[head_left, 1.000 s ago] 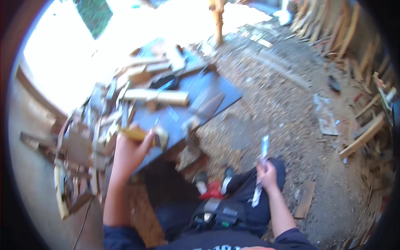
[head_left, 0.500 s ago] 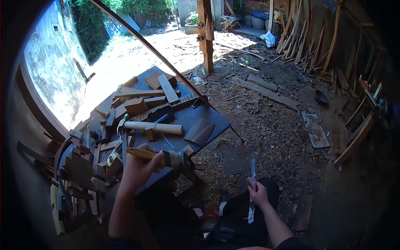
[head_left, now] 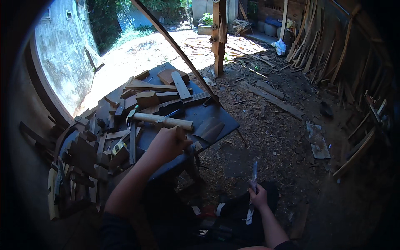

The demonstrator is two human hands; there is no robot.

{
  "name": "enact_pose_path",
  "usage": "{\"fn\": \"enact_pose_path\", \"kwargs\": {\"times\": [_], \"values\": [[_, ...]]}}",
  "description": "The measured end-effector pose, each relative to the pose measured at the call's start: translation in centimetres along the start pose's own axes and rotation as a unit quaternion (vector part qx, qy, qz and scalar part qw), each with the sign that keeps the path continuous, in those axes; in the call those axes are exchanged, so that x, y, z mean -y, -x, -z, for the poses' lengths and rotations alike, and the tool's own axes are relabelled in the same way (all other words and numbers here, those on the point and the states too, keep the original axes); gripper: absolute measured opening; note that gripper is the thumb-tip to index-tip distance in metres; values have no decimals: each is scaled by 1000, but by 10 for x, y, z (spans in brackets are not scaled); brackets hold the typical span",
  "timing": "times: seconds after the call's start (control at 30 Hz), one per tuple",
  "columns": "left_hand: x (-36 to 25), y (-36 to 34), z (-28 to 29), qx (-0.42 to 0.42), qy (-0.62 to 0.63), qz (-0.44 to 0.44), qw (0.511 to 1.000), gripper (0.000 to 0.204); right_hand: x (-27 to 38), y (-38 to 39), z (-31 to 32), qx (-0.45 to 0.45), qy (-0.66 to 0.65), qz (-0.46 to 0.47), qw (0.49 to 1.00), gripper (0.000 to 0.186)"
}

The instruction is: Marking, measuring, and shaping a wood piece using hand tools.

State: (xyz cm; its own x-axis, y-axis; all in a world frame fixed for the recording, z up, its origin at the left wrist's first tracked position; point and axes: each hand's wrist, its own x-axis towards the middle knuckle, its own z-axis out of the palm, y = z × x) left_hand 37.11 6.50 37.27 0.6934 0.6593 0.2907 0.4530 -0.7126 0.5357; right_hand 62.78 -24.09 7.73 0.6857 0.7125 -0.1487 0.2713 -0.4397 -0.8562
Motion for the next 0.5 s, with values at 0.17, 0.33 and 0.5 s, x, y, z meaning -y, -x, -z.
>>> {"fn": "enact_pose_path", "kwargs": {"times": [0.17,0.33,0.5], "values": [[-6,-22,-9,12,39,9,999,25,12,0,0,-8,-15,17,1000,23],[-25,-28,-3,-2,5,-7,1000,32,12,-3,9,-2,-29,6,1000,26],[-27,-33,-21,20,6,-109,994,34,23,0,4,-13,-40,27,999,24]]}}
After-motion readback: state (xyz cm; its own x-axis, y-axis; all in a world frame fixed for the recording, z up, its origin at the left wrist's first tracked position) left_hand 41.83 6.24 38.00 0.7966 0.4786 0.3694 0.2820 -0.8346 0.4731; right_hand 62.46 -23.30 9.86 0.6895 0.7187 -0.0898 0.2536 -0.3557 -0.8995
